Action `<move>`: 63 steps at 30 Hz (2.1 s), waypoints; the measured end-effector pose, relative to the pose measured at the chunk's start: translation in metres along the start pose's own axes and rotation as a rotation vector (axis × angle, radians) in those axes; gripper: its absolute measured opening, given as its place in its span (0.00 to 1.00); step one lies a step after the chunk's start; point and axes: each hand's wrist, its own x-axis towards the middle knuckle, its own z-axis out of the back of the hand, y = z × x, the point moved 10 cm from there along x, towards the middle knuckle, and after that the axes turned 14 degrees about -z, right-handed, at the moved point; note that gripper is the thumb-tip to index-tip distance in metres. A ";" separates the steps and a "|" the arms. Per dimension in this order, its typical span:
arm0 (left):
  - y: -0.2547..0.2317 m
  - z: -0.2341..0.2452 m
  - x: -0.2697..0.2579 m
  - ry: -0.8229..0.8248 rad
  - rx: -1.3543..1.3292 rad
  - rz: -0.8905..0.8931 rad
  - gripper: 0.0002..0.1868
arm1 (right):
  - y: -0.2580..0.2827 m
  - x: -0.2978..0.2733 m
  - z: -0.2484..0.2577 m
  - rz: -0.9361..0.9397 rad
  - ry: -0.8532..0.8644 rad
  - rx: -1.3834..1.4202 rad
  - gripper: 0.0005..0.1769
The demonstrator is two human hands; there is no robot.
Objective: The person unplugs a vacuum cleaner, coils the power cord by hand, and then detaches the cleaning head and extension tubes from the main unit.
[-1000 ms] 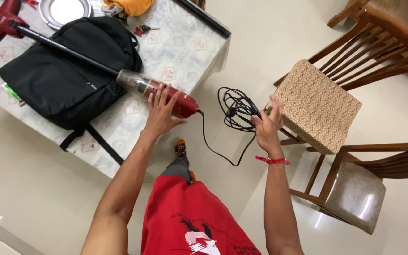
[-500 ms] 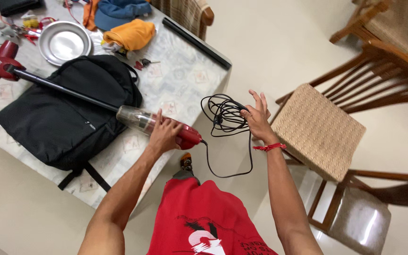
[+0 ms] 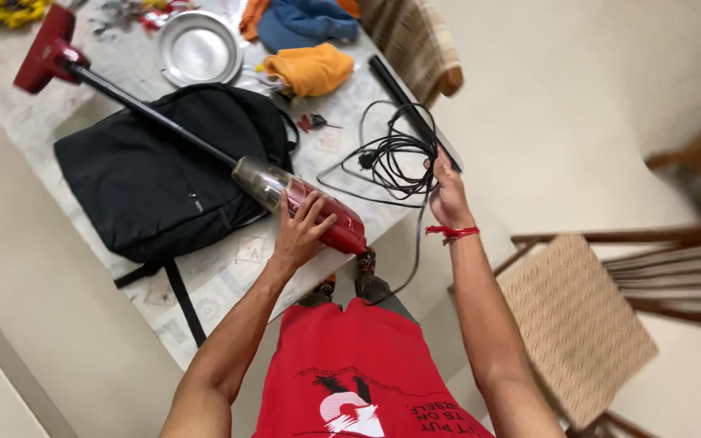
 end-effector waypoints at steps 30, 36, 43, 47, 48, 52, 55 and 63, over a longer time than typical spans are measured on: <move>0.073 0.020 -0.025 -0.069 -0.124 0.810 0.32 | -0.013 -0.005 -0.166 0.503 0.592 -1.353 0.09; 0.096 0.014 -0.046 -0.130 -0.081 0.783 0.29 | 0.024 0.062 -0.107 0.378 0.175 -1.481 0.06; 0.114 0.019 -0.043 -0.065 -0.174 0.652 0.33 | 0.010 0.044 -0.134 0.255 -0.049 -1.630 0.13; 0.126 0.014 -0.051 -0.042 -0.166 0.548 0.31 | 0.017 0.010 -0.163 0.381 -0.216 -1.509 0.18; 0.128 0.012 -0.053 -0.028 -0.136 0.508 0.31 | 0.017 0.000 -0.174 0.425 -0.240 -1.461 0.18; 0.141 0.012 -0.058 0.023 -0.057 0.395 0.34 | 0.005 -0.040 -0.242 0.603 -0.188 -1.405 0.14; 0.144 0.023 -0.048 0.027 -0.061 0.281 0.47 | -0.020 -0.050 -0.264 0.266 -0.039 -1.071 0.13; 0.157 0.005 -0.050 0.245 -0.060 0.275 0.76 | -0.054 -0.046 -0.254 -0.095 -0.127 -1.152 0.19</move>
